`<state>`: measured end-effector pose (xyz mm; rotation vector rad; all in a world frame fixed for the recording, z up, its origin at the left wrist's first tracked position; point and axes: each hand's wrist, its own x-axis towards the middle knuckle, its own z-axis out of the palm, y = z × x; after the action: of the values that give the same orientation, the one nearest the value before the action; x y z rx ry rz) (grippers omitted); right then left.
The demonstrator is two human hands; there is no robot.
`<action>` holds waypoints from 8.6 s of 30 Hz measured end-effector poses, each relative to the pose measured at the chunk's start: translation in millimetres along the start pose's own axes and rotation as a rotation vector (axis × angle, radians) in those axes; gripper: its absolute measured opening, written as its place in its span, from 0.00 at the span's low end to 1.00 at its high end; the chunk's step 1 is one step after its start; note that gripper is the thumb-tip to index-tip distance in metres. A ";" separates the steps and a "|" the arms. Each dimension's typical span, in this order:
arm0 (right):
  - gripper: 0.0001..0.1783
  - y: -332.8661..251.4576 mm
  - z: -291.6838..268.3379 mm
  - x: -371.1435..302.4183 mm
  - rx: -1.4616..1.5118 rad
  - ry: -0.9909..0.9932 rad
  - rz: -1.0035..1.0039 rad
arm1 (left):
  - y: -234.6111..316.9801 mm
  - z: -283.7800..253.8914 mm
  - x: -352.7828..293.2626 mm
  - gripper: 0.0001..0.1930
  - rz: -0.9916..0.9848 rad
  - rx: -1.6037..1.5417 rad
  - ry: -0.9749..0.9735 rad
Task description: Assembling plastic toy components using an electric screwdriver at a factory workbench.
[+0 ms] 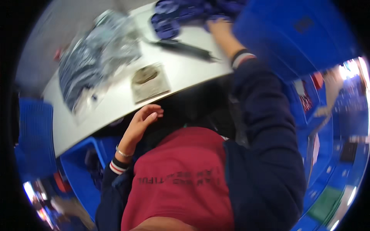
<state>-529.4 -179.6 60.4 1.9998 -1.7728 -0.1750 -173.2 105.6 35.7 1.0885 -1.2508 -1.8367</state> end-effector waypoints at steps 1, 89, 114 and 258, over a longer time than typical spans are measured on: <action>0.25 7.9 4.8 3.0 0.016 0.028 -0.011 | -1.0 -8.8 -4.2 0.14 0.011 -0.038 0.029; 0.19 -138.4 -100.6 -207.2 2.596 -0.747 0.057 | 25.3 1.3 43.3 0.14 0.117 -0.409 0.240; 0.18 -132.3 -109.8 -208.6 2.676 -0.756 0.078 | 35.2 5.6 34.3 0.16 0.150 -0.254 0.046; 0.18 -187.9 -54.1 -49.4 1.471 -0.548 -0.287 | 39.8 -85.9 115.8 0.18 0.608 1.029 0.589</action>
<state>-345.9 -106.1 20.2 3.4531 -2.1629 0.8206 -144.7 -40.8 24.9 1.3739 -1.8781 -0.2985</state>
